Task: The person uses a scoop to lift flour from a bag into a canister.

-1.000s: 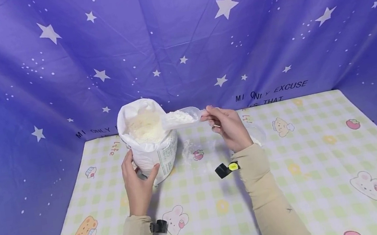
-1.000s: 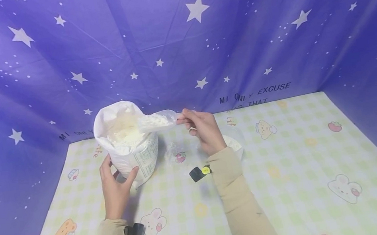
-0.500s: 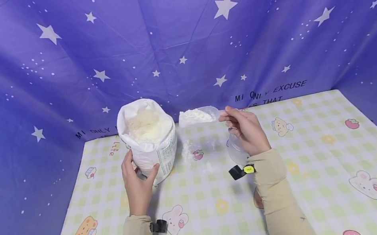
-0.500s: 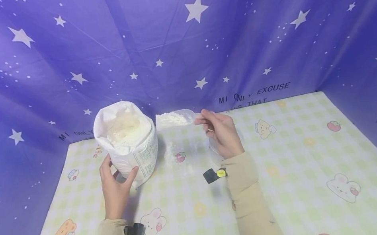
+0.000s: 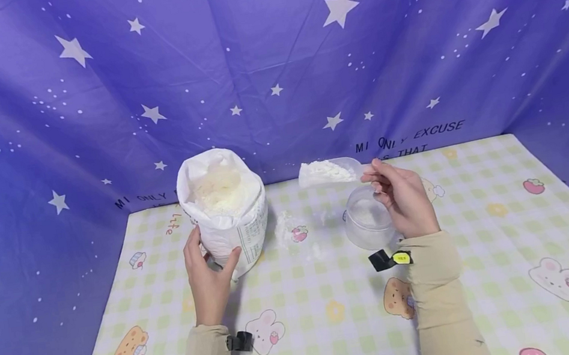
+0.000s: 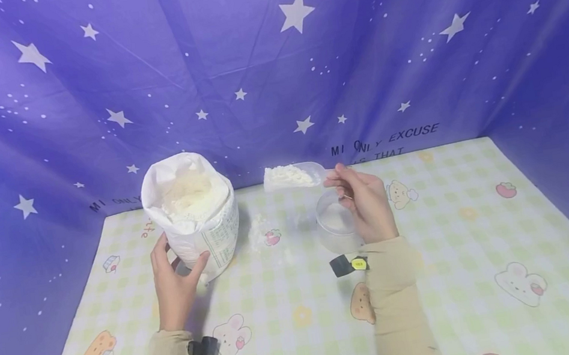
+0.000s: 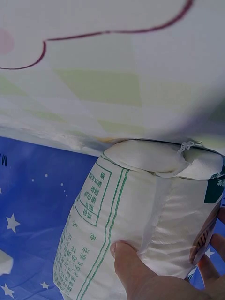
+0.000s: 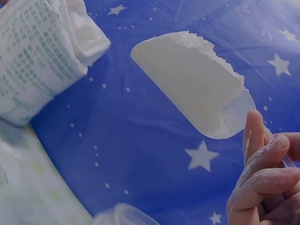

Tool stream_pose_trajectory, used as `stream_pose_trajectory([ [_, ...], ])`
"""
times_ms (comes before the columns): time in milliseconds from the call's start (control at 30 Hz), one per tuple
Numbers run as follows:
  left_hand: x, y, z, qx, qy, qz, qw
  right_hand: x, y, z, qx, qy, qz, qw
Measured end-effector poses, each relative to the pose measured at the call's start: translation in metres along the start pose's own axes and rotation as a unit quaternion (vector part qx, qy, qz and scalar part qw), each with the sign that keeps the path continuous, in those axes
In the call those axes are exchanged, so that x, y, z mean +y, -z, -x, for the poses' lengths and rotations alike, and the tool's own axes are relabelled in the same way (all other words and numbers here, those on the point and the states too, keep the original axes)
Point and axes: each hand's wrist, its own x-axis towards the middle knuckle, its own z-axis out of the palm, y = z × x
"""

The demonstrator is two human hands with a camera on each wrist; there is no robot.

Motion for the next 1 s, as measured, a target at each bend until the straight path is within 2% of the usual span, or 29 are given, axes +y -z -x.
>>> stream_pose_trajectory([
  [333,0.0,-0.001,0.0,0.0,0.001,0.005,1.0,-0.01,0.025,0.004,0.011,0.021,-0.028,0.999],
  [700,-0.001,-0.002,-0.002,-0.002,-0.01,0.007,0.9999,-0.019,0.044,0.005,0.022,0.038,-0.028,0.999],
  [1000,-0.002,-0.001,0.0,0.002,-0.004,0.005,1.0,-0.025,0.058,0.006,0.027,0.042,-0.036,0.998],
])
